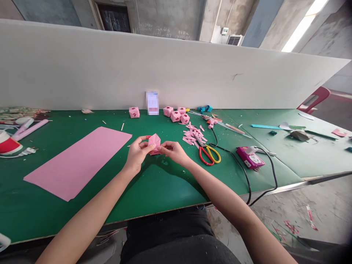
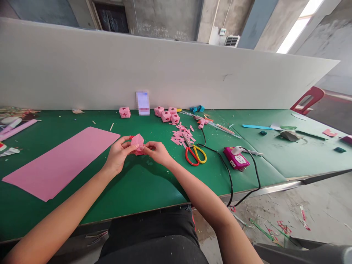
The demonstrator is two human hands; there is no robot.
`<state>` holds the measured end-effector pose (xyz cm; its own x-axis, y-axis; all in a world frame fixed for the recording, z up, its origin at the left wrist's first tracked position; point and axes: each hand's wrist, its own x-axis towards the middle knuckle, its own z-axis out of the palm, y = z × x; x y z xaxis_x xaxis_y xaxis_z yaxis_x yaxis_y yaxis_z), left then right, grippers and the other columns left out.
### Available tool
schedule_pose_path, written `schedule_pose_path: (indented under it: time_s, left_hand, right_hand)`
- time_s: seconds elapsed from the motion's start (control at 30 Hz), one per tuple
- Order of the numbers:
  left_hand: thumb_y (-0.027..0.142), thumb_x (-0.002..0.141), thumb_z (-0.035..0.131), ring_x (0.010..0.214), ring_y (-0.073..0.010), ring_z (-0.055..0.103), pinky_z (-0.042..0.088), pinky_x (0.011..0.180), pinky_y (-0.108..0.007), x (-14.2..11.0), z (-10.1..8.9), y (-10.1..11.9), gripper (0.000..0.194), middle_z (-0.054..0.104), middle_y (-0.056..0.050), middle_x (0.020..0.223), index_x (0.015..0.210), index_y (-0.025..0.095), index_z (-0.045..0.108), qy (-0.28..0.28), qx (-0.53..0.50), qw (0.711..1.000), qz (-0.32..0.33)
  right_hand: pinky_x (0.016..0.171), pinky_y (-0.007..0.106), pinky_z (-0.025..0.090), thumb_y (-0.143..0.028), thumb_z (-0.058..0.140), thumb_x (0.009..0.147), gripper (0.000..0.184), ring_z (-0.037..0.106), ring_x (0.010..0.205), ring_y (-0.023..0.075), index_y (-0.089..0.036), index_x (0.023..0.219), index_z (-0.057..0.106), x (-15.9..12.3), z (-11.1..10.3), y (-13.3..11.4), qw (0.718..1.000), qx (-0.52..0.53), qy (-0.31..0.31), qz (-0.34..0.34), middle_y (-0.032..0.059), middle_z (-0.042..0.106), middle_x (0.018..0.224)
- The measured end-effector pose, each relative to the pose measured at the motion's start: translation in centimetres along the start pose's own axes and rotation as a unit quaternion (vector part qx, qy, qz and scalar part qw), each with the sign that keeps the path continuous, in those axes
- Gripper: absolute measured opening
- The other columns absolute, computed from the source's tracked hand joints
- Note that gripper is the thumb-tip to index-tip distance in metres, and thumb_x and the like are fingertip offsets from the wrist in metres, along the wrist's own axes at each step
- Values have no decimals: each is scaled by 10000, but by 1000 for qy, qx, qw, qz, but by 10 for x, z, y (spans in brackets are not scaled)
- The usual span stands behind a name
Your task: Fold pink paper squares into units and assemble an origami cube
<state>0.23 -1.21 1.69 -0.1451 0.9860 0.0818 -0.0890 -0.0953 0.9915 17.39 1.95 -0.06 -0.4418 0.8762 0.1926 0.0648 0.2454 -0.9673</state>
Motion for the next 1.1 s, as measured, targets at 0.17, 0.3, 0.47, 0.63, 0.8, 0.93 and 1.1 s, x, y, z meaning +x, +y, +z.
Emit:
schedule_pose_path:
  time_s: [0.17, 0.3, 0.47, 0.63, 0.8, 0.93, 1.1]
  left_hand:
    - [319, 616, 853, 646, -151, 669, 539, 673, -284, 0, 0, 1, 532, 738, -4, 750, 1071, 166, 622, 4, -15, 1000, -4]
    - [320, 633, 846, 645, -147, 662, 540, 674, -283, 1, 0, -3, 514, 727, 2, 739, 1069, 166, 622, -4, -20, 1000, 1]
    - [341, 656, 832, 672, -161, 674, 545, 678, -291, 2, -1, -6, 509, 721, -10, 766, 1083, 165, 617, 2, -11, 1000, 9]
    - [323, 674, 822, 690, -152, 673, 542, 667, -268, 1, 0, -7, 486, 699, 4, 770, 1090, 176, 618, 4, -3, 999, 31]
    - [285, 686, 783, 685, -151, 666, 541, 656, -265, 0, 1, -4, 447, 687, 12, 749, 1083, 179, 607, 2, 0, 999, 35]
    - [250, 698, 742, 675, -158, 665, 530, 664, -277, -2, 3, -3, 474, 698, 12, 741, 1141, 183, 590, -40, 37, 998, 8]
    - [261, 723, 725, 716, -166, 660, 519, 692, -292, -3, 3, -6, 513, 726, -10, 805, 1206, 185, 568, -56, 76, 995, 11]
  right_hand:
    - [618, 263, 438, -598, 658, 819, 433, 569, 670, 139, -166, 799, 653, -1, 2, 0, 1000, 5, -8, 2, 15, 645, 723]
    - [630, 264, 420, -544, 665, 822, 373, 553, 683, 135, -176, 768, 635, 0, 3, 3, 999, -32, 15, -25, 13, 645, 756]
    - [626, 262, 400, -552, 653, 833, 378, 541, 677, 132, -176, 797, 664, 1, 3, 5, 999, -41, 15, -23, 19, 665, 776]
    - [637, 253, 409, -556, 673, 824, 389, 536, 666, 121, -172, 761, 669, 0, 8, 4, 998, -61, -2, -25, 10, 673, 762]
    - [662, 251, 459, -520, 647, 858, 341, 602, 732, 134, -179, 869, 658, 1, 7, 2, 996, -43, 73, -26, 23, 700, 851]
    - [651, 249, 481, -435, 660, 853, 271, 626, 767, 140, -191, 971, 660, 3, -2, 0, 988, -25, 148, -41, 29, 709, 907]
    - [643, 263, 469, -287, 643, 851, 145, 643, 789, 146, -197, 964, 666, 0, -4, -3, 971, -122, 187, -87, 29, 726, 925]
